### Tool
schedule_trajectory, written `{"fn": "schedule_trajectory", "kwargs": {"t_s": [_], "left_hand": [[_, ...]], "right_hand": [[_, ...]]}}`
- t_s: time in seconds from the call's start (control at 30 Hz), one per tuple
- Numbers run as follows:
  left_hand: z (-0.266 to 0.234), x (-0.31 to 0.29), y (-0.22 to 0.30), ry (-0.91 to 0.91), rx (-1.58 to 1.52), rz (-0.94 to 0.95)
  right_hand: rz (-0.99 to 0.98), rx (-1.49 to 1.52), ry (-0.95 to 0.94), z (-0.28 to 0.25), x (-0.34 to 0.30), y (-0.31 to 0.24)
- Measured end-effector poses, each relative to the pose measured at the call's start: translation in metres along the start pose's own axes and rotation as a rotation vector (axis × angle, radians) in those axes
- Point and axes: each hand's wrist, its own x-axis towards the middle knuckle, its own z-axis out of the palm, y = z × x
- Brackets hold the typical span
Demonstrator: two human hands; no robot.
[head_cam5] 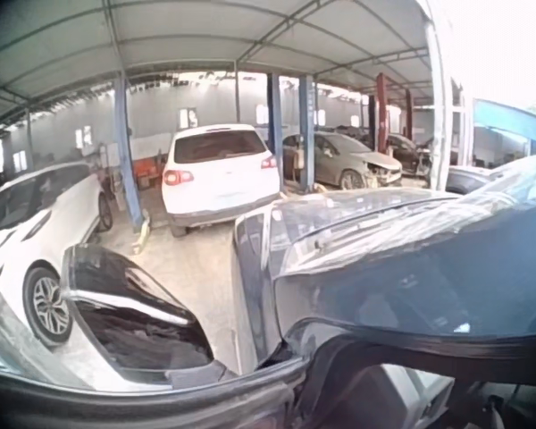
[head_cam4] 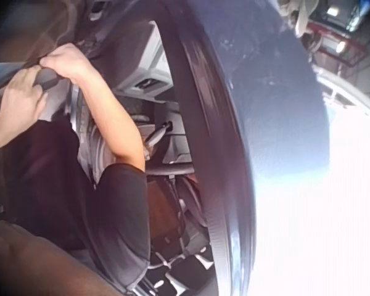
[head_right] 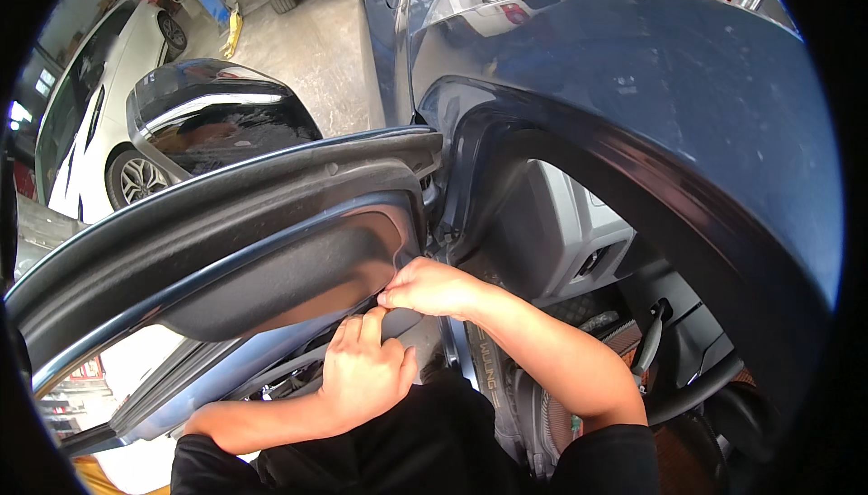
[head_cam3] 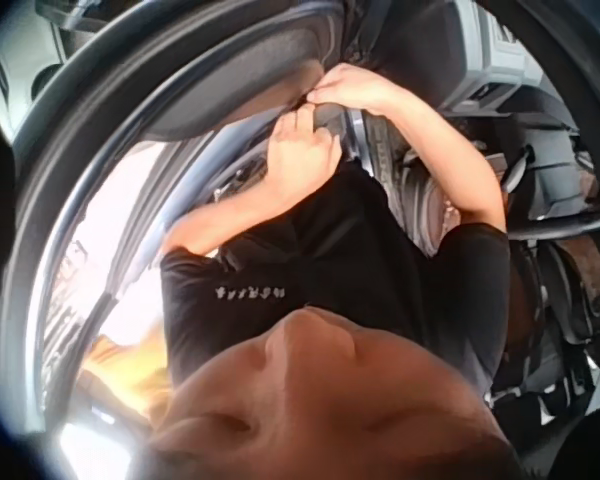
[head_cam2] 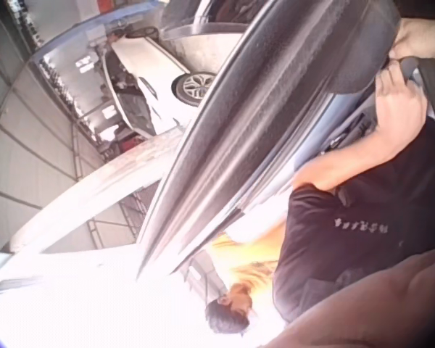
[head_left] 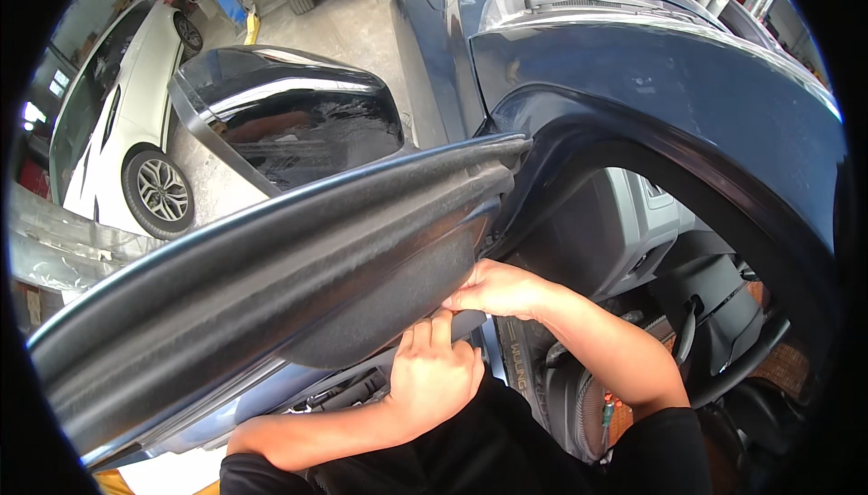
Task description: The person installs a car door panel by aligning it with the door frame and pressing it into place. They secure the panel by inserting fasteners and clips along the edges, then connect wiring and test the door handle.
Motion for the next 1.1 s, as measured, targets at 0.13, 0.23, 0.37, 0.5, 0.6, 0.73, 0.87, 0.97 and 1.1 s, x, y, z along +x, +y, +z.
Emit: {"fn": "schedule_trajectory", "kwargs": {"t_s": [0.13, 0.23, 0.37, 0.5, 0.6, 0.73, 0.87, 0.97, 1.1], "left_hand": [[-0.001, 0.001, 0.002, -0.009, 0.047, 0.006], [-0.004, 0.001, 0.002, -0.057, 0.063, -0.010], [-0.004, -0.001, -0.004, -0.113, 0.045, -0.006], [-0.001, -0.001, -0.013, -0.137, 0.039, 0.036], [0.006, -0.004, -0.018, -0.124, 0.122, 0.112], [0.007, -0.004, -0.020, -0.084, 0.109, 0.140], [0.000, 0.001, -0.017, -0.038, 0.051, 0.112], [-0.002, 0.002, -0.013, -0.035, -0.043, 0.023], [0.005, 0.002, -0.013, 0.032, -0.105, -0.008]], "right_hand": [[-0.051, -0.159, -0.065, -0.008, 0.011, 0.008], [-0.063, -0.150, -0.123, -0.007, 0.009, 0.002], [-0.028, -0.084, -0.146, -0.008, 0.006, -0.003], [0.017, 0.054, -0.125, -0.008, 0.002, -0.005], [0.035, -0.023, -0.129, -0.011, 0.000, -0.011], [-0.018, 0.012, -0.187, -0.017, -0.002, -0.011], [-0.002, 0.150, -0.147, -0.015, -0.004, -0.005], [-0.038, 0.157, -0.115, -0.014, 0.000, 0.005], [-0.025, 0.117, -0.053, -0.012, 0.002, 0.006]]}}
